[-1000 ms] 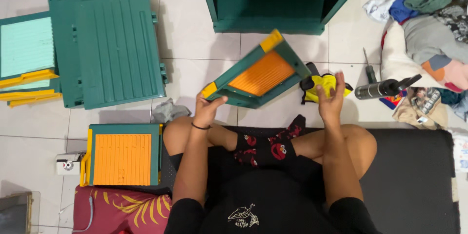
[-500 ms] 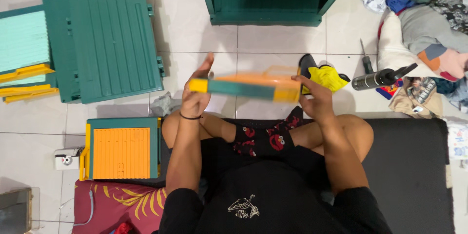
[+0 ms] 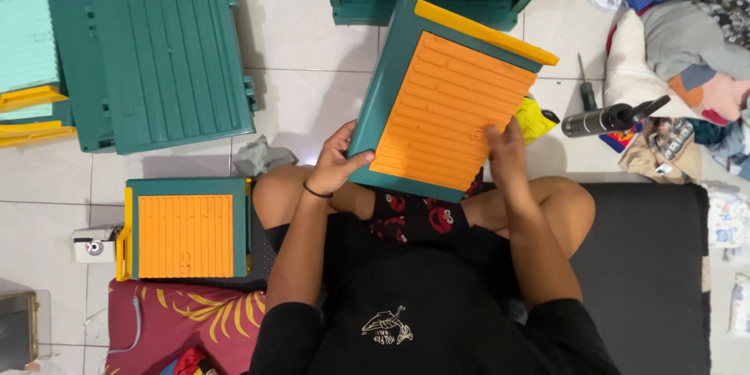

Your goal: The person sits on the floor and works on a green plastic cabinet, fitting orange slatted door and drawer panels into the frame and pressing them into place. They wipe the panels and frame with a yellow cloth between fitting steps and reposition the cabinet body on the floor.

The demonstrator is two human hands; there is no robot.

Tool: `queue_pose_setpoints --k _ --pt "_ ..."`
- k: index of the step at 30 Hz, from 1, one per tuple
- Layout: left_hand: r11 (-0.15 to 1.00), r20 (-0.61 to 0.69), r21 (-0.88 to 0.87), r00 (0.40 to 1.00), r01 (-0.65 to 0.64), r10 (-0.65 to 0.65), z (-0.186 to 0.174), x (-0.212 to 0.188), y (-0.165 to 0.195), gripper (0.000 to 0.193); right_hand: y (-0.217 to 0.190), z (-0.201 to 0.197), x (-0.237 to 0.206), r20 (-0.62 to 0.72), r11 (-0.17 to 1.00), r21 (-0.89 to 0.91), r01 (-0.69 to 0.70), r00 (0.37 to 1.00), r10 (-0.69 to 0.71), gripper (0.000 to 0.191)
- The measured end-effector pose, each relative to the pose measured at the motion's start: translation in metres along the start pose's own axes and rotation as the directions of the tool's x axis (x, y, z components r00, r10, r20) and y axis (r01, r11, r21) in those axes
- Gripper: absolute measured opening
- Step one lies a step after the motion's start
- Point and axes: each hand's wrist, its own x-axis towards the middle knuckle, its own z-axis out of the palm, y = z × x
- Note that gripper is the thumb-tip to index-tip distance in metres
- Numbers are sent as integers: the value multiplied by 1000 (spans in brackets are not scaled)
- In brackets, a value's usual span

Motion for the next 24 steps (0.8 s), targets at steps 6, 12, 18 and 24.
queue_pose_setpoints --k 6,12,18,24 --pt "994 -33 90 998 55 -52 10 2 -17 65 22 6 1 3 900 422 -108 993 117 42" --pt "936 -141 303 980 177 -139 17 27 -14 54 36 8 14 -344 963 270 9 935 87 42" --pt "444 -84 890 922 -100 377 7 115 42 50 31 5 29 -254 930 293 223 956 -149 51" --pt "-246 362 932 753 -268 550 -2 261 99 68 26 -1 44 -284 911 353 216 952 -116 59"
